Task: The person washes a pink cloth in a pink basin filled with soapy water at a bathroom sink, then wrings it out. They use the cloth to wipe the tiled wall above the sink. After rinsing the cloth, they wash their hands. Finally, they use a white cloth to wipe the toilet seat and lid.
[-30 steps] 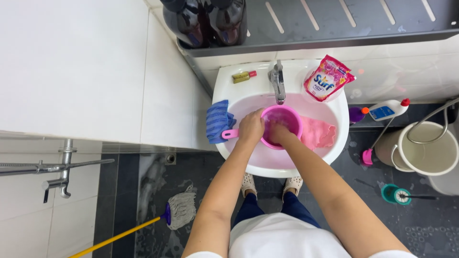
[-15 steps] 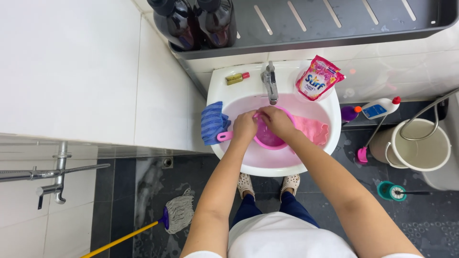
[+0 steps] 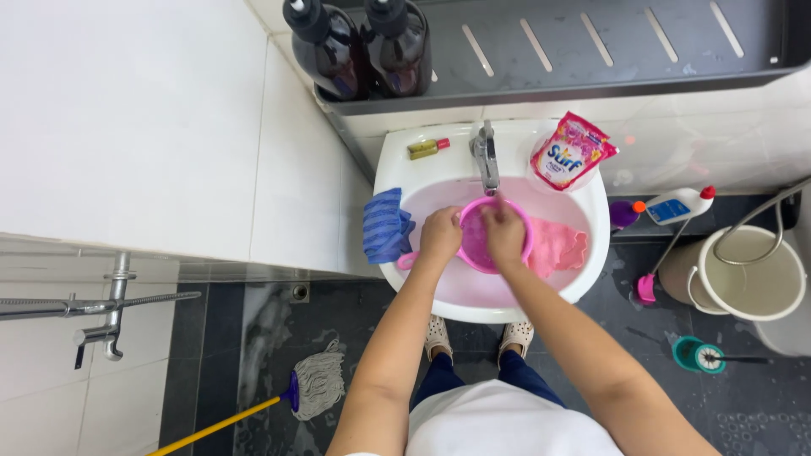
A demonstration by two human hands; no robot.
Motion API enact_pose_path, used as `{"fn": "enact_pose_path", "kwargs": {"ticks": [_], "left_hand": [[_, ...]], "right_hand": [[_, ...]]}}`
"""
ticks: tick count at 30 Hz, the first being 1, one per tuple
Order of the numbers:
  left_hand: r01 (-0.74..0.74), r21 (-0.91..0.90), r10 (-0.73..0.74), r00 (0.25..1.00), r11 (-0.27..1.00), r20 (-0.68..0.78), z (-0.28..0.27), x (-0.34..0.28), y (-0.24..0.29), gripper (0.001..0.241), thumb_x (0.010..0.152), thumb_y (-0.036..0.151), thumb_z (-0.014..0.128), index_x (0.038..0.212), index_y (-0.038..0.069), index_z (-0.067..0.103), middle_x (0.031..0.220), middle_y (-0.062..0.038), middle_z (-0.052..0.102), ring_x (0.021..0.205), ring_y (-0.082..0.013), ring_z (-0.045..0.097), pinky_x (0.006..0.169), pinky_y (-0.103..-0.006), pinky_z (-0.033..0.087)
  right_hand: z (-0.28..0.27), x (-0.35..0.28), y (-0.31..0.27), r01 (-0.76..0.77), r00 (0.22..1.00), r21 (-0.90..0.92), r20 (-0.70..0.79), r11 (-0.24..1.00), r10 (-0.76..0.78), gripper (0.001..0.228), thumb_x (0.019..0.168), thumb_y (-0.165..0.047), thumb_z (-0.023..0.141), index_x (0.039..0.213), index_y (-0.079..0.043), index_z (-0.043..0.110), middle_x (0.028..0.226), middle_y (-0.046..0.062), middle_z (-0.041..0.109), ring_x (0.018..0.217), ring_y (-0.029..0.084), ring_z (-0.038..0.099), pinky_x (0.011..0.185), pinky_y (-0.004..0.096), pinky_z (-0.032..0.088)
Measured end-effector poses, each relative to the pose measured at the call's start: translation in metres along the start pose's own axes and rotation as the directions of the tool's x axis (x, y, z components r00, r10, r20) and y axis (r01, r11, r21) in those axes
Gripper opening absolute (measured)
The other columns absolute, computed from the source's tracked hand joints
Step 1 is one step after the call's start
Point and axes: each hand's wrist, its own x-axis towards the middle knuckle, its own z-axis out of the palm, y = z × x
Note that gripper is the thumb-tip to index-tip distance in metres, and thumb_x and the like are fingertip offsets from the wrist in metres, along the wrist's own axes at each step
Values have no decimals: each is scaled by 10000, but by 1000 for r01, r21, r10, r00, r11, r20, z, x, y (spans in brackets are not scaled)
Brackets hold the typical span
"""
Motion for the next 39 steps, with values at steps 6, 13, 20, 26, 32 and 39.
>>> {"fn": "enact_pose_path", "kwargs": {"ticks": [6, 13, 20, 26, 32, 39], "left_hand": [[136, 103, -135, 991, 985, -9, -24, 12, 6, 201, 935, 155, 621, 1085, 76, 728, 1023, -207, 713, 982, -423, 665, 875, -502, 522], [21, 149, -32, 997, 989, 74, -34, 24, 16, 222, 924, 125, 635, 1115, 96, 745, 1108, -177, 721, 1059, -391, 665, 913, -482, 523], [0, 135, -12, 996, 991, 93, -18, 32, 14, 274, 911, 105, 631, 1158, 116, 750, 1145, -169, 714, 1089, -387, 651, 952, -471, 512], [-12, 148, 0, 997, 989, 83, -17, 30, 4, 276, 915, 102, 630, 1164, 110, 747, 1159, -164, 713, 1086, -385, 652, 962, -469, 509], [-10, 131, 1, 997, 991, 72, -19, 32, 11, 274, 911, 110, 641, 1166, 104, 741, 1149, -160, 715, 1069, -379, 662, 942, -467, 520], [-7, 125, -1, 998, 992, 59, -22, 30, 16, 257, 915, 111, 640, 1151, 82, 739, 1118, -171, 714, 1053, -385, 662, 934, -476, 516]], "right_hand": [[10, -38, 25, 193, 864, 21, 470, 981, -180, 286, 1003, -153, 572, 1238, -61, 707, 1059, 198, 765, 972, 297, 748, 899, 401, 567], [-23, 66, 46, 650, 590, -305, 780, 696, -210, 207, 881, -109, 636, 1052, -33, 724, 1028, 208, 731, 930, 375, 714, 881, 446, 571], [77, 80, 162, 582, 665, -611, 737, 537, 118, 448, 939, -188, 588, 1367, -57, 583, 1292, 197, 623, 1178, 369, 576, 922, 471, 462], [75, 64, 139, 136, 636, -639, 643, 757, 428, 334, 1032, -185, 506, 1286, -83, 696, 1301, 148, 719, 1221, 294, 682, 1029, 389, 514], [51, 46, 54, 204, 593, -507, 745, 837, 306, 373, 1010, -151, 477, 1339, -135, 654, 1286, 147, 684, 1211, 312, 640, 1024, 412, 485], [74, 65, 146, 626, 491, -638, 769, 448, 409, 324, 1016, -224, 535, 1235, -118, 749, 1264, 149, 704, 1209, 313, 653, 1026, 440, 493]]}}
